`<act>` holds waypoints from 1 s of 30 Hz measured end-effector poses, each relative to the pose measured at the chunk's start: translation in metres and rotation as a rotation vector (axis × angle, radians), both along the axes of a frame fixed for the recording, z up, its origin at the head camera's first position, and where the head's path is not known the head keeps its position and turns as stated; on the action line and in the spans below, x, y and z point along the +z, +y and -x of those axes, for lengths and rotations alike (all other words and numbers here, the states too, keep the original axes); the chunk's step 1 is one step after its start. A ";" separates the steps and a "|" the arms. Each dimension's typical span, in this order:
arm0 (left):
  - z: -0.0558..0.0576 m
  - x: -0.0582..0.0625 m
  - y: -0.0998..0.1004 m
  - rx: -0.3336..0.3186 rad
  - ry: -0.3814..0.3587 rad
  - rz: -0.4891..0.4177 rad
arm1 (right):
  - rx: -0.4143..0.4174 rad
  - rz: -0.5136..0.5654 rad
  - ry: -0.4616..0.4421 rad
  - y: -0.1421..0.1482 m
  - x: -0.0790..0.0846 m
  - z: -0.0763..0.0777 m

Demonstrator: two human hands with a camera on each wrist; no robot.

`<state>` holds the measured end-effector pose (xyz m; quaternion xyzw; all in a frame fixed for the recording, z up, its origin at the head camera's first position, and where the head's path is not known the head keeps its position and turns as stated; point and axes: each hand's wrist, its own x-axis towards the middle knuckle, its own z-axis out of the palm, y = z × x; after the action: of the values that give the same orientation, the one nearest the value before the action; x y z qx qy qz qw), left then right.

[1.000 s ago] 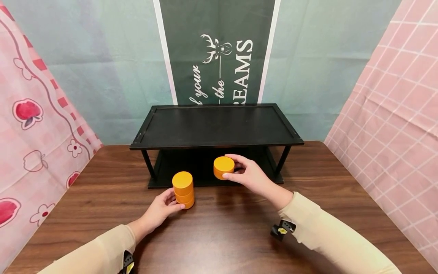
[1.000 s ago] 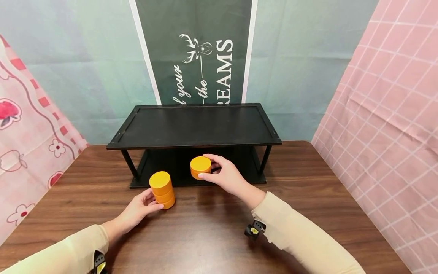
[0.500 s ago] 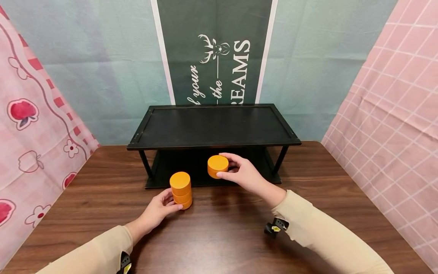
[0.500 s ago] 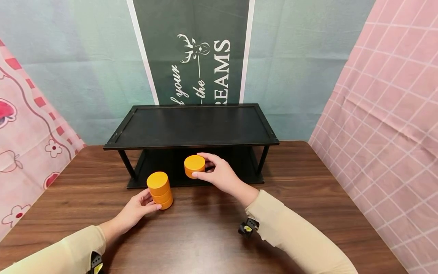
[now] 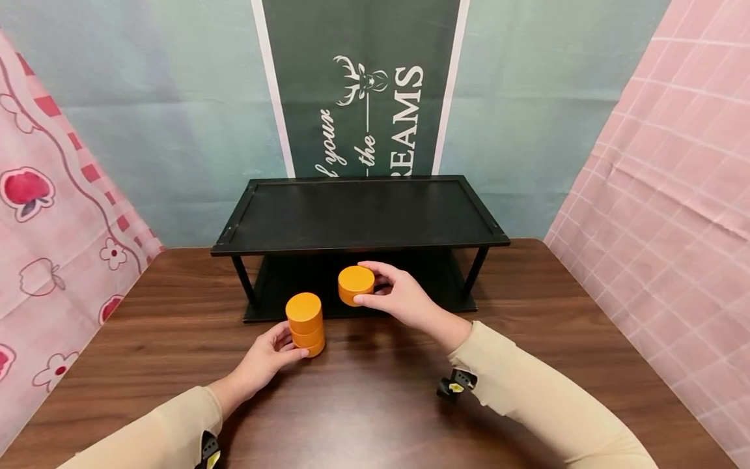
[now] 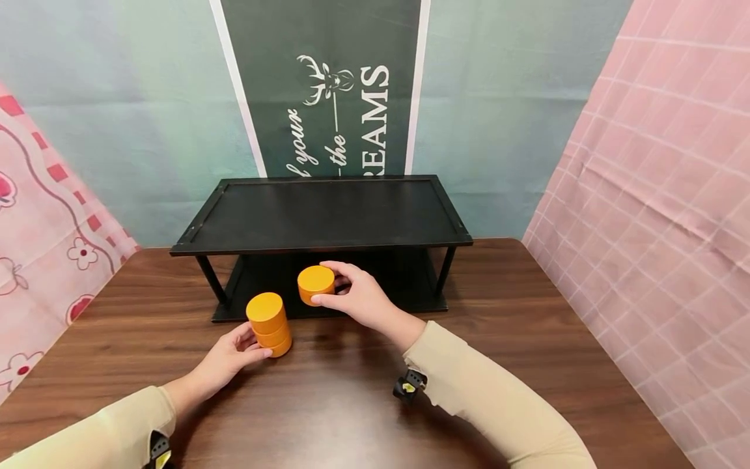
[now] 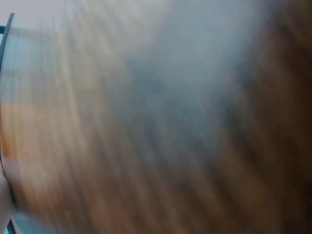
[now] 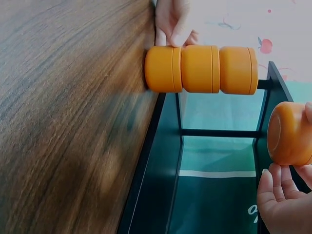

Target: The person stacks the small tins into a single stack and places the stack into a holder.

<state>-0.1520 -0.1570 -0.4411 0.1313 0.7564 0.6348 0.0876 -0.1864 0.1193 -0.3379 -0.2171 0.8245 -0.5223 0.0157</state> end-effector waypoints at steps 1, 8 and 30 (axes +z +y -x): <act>0.000 0.000 -0.001 0.002 0.005 0.004 | 0.007 0.000 0.002 -0.002 0.000 0.000; -0.002 0.000 -0.004 0.003 0.010 0.010 | 0.011 -0.010 -0.020 -0.008 0.000 -0.001; 0.000 -0.001 -0.002 -0.010 0.016 -0.004 | 0.035 0.007 -0.002 -0.016 0.003 -0.003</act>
<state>-0.1524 -0.1593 -0.4418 0.1405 0.7550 0.6349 0.0844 -0.1833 0.1034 -0.3347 -0.2312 0.8187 -0.5250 0.0249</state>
